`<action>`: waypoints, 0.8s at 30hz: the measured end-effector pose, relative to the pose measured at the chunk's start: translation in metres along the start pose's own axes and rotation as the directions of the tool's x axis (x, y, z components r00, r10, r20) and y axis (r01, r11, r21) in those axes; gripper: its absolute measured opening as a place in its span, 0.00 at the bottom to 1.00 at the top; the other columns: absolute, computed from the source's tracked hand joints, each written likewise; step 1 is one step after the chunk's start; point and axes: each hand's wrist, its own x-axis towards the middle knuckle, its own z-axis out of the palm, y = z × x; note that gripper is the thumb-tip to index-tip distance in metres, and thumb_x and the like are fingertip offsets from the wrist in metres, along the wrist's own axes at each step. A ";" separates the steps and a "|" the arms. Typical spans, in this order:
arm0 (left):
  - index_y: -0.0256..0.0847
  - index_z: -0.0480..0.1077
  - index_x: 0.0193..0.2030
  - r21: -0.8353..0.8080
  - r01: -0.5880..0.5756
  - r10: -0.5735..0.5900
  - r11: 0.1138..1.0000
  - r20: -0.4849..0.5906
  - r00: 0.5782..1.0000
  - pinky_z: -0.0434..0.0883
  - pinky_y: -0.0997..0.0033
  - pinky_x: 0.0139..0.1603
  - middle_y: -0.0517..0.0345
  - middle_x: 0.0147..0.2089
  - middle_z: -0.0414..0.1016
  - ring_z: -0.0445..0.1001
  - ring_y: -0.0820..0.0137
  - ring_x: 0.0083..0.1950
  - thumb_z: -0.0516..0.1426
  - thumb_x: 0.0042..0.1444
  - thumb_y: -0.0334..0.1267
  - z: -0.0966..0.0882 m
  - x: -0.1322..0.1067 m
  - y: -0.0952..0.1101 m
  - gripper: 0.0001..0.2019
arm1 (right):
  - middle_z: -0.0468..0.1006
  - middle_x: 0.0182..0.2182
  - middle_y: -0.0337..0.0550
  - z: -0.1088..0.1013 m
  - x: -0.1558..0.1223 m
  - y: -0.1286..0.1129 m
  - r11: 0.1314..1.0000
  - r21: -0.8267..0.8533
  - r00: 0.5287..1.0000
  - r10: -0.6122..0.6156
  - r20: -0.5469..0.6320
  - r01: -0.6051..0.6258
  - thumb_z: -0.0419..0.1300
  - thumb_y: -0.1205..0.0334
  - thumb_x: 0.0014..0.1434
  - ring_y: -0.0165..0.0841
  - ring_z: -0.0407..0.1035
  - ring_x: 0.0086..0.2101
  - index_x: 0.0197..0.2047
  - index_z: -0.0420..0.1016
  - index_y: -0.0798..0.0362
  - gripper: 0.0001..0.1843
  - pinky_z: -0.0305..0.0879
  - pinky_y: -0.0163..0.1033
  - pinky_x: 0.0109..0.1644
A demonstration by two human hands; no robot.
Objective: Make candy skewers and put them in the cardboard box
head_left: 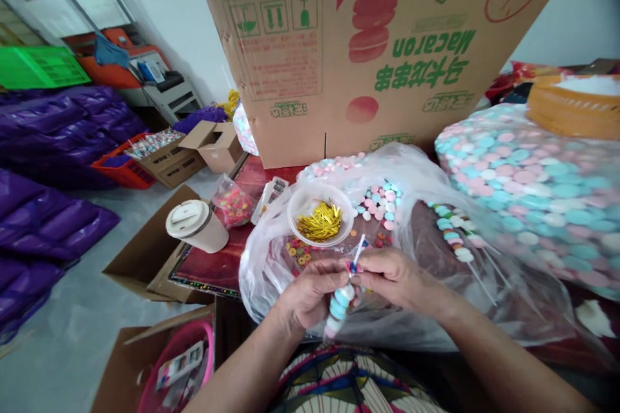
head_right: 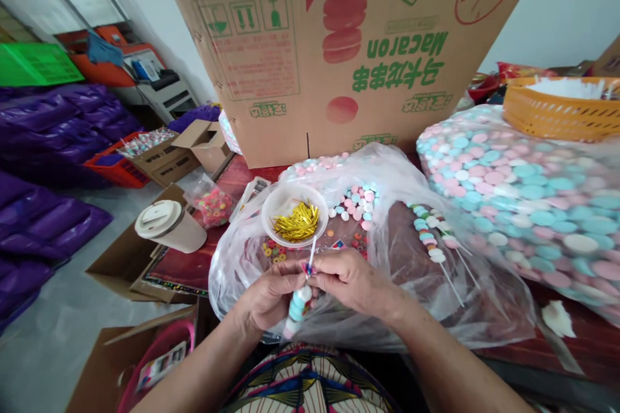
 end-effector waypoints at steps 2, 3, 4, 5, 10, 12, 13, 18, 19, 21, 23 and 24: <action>0.36 0.71 0.35 -0.091 0.059 -0.052 0.994 0.075 0.996 0.72 0.71 0.28 0.58 0.24 0.74 0.73 0.72 0.24 0.70 0.38 0.36 0.000 0.000 0.002 0.18 | 0.73 0.24 0.36 0.001 0.000 0.000 0.994 0.109 0.999 -0.001 0.053 -0.005 0.55 0.58 0.61 0.28 0.67 0.26 0.26 0.69 0.52 0.13 0.64 0.34 0.31; 0.37 0.70 0.37 -0.131 0.055 -0.045 0.990 0.080 0.996 0.72 0.72 0.28 0.59 0.24 0.74 0.73 0.73 0.25 0.70 0.38 0.35 0.001 0.001 0.002 0.19 | 0.74 0.24 0.36 0.004 0.000 0.000 0.988 0.156 0.999 0.020 0.037 -0.025 0.55 0.57 0.61 0.28 0.68 0.26 0.26 0.68 0.52 0.13 0.64 0.34 0.31; 0.38 0.70 0.39 -0.162 0.039 -0.028 0.986 0.070 0.997 0.72 0.73 0.28 0.61 0.25 0.74 0.73 0.73 0.25 0.70 0.39 0.33 0.003 0.001 0.001 0.20 | 0.73 0.23 0.36 0.007 0.000 0.000 0.978 0.202 0.999 0.049 0.004 -0.049 0.55 0.56 0.61 0.28 0.68 0.25 0.26 0.66 0.52 0.14 0.64 0.34 0.30; 0.38 0.69 0.40 -0.178 0.024 -0.014 0.984 0.055 0.998 0.72 0.74 0.28 0.61 0.25 0.74 0.73 0.74 0.25 0.70 0.39 0.32 0.004 0.002 0.001 0.21 | 0.73 0.23 0.36 0.010 -0.001 0.001 0.965 0.251 0.996 0.081 -0.032 -0.071 0.55 0.55 0.61 0.28 0.67 0.24 0.26 0.64 0.51 0.14 0.64 0.34 0.29; 0.36 0.70 0.36 -0.135 0.016 -0.019 0.991 -0.020 1.000 0.70 0.75 0.25 0.60 0.22 0.74 0.71 0.74 0.22 0.70 0.37 0.37 0.015 0.006 0.000 0.20 | 0.71 0.25 0.37 0.013 -0.009 0.006 0.991 0.124 0.990 0.056 -0.129 -0.040 0.49 0.56 0.64 0.28 0.65 0.25 0.30 0.62 0.51 0.12 0.62 0.35 0.31; 0.35 0.70 0.32 -0.009 -0.049 0.047 0.999 -0.116 0.992 0.67 0.77 0.24 0.61 0.21 0.72 0.69 0.76 0.21 0.70 0.38 0.40 0.019 0.006 -0.001 0.17 | 0.69 0.25 0.39 0.014 -0.014 0.009 0.987 -0.159 0.984 0.008 -0.180 -0.037 0.48 0.60 0.64 0.29 0.63 0.26 0.30 0.61 0.52 0.10 0.58 0.35 0.31; 0.35 0.71 0.30 0.097 -0.093 0.108 0.991 -0.166 0.980 0.66 0.78 0.22 0.62 0.20 0.71 0.67 0.77 0.20 0.69 0.40 0.41 0.020 0.005 -0.002 0.16 | 0.69 0.25 0.39 0.016 -0.016 0.010 0.960 -0.272 0.977 -0.003 -0.214 -0.057 0.47 0.62 0.63 0.29 0.61 0.26 0.30 0.61 0.52 0.09 0.56 0.35 0.30; 0.36 0.73 0.31 0.486 -0.317 0.468 0.814 -0.227 0.854 0.66 0.81 0.24 0.62 0.25 0.72 0.68 0.78 0.24 0.67 0.43 0.45 0.029 0.011 -0.009 0.15 | 0.69 0.26 0.41 0.031 -0.022 0.015 0.861 -0.497 0.902 -0.121 -0.413 -0.112 0.45 0.67 0.63 0.30 0.62 0.26 0.33 0.60 0.52 0.08 0.55 0.35 0.30; 0.37 0.72 0.32 0.490 -0.341 0.493 0.802 -0.223 0.841 0.67 0.80 0.25 0.62 0.26 0.72 0.69 0.77 0.25 0.66 0.43 0.47 0.031 0.013 -0.009 0.16 | 0.70 0.26 0.42 0.030 -0.021 0.017 0.827 -0.555 0.886 -0.184 -0.425 -0.094 0.44 0.67 0.63 0.31 0.63 0.27 0.34 0.61 0.52 0.08 0.55 0.36 0.30; 0.38 0.72 0.34 0.502 -0.329 0.476 0.800 -0.197 0.857 0.68 0.79 0.24 0.63 0.25 0.71 0.68 0.76 0.24 0.65 0.45 0.50 0.036 0.018 -0.009 0.17 | 0.71 0.27 0.45 0.022 -0.020 0.020 0.722 -0.691 0.871 -0.313 -0.379 -0.042 0.44 0.68 0.63 0.32 0.63 0.28 0.34 0.63 0.54 0.09 0.56 0.37 0.31; 0.38 0.72 0.36 0.589 -0.296 0.450 0.752 -0.131 0.884 0.70 0.76 0.25 0.62 0.25 0.72 0.69 0.75 0.24 0.62 0.49 0.51 0.039 0.021 -0.007 0.17 | 0.71 0.27 0.45 0.009 -0.019 0.022 0.618 -0.786 0.871 -0.399 -0.287 0.024 0.45 0.69 0.62 0.33 0.63 0.28 0.32 0.64 0.54 0.09 0.57 0.38 0.32; 0.38 0.72 0.37 0.664 -0.302 0.468 0.685 -0.083 0.880 0.71 0.74 0.27 0.60 0.26 0.73 0.71 0.73 0.26 0.61 0.51 0.50 0.040 0.022 -0.007 0.16 | 0.71 0.26 0.45 0.004 -0.020 0.021 0.607 -0.793 0.868 -0.421 -0.264 0.053 0.46 0.69 0.61 0.33 0.62 0.27 0.30 0.63 0.53 0.10 0.57 0.38 0.31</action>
